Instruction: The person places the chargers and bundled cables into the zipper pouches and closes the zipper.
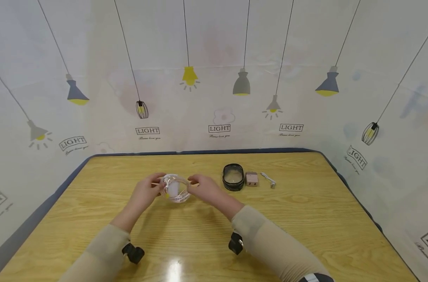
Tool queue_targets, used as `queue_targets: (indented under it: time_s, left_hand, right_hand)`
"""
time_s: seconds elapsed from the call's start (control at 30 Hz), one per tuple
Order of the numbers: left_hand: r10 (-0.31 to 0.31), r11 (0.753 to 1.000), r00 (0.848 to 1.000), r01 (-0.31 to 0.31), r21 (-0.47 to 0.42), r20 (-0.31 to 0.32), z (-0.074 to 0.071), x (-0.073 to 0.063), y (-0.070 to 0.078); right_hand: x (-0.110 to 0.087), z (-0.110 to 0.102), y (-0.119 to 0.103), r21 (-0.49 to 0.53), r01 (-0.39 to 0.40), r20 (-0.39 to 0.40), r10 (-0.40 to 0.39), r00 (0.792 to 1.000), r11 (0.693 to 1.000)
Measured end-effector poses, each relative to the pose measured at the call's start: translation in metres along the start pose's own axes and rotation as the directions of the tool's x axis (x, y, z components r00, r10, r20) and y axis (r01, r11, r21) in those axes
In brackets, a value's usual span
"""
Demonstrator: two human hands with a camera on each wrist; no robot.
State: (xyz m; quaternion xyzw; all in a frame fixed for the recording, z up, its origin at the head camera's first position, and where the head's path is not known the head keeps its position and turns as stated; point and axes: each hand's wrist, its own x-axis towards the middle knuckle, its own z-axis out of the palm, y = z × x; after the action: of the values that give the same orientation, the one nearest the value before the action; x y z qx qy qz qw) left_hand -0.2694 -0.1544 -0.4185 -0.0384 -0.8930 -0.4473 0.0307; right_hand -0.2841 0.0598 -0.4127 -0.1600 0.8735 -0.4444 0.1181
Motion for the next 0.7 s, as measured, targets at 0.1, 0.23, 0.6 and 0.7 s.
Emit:
queue_targets:
  time_s: [0.1, 0.23, 0.6, 0.7]
  left_hand:
    - [-0.052, 0.993, 0.999, 0.052, -0.105, 0.003, 0.0, 0.004, -0.004]
    - [-0.109, 0.97, 0.994, 0.107, -0.219, 0.004, 0.002, 0.009, -0.006]
    - [-0.265, 0.869, 0.964, 0.242, -0.432, 0.006, 0.004, 0.018, -0.011]
    - [-0.311, 0.832, 0.951, 0.272, -0.483, 0.001, 0.005, 0.021, -0.013]
  right_hand:
    - [0.003, 0.006, 0.003, -0.049, 0.046, 0.028, -0.045, 0.999, 0.998]
    - [0.007, 0.011, 0.003, -0.142, 0.103, 0.001, -0.104, 0.995, 0.985]
    - [0.025, 0.016, 0.008, -0.068, 0.067, -0.111, -0.074, 0.991, 0.995]
    - [0.03, 0.018, 0.009, -0.038, 0.06, -0.154, -0.066, 0.986, 0.997]
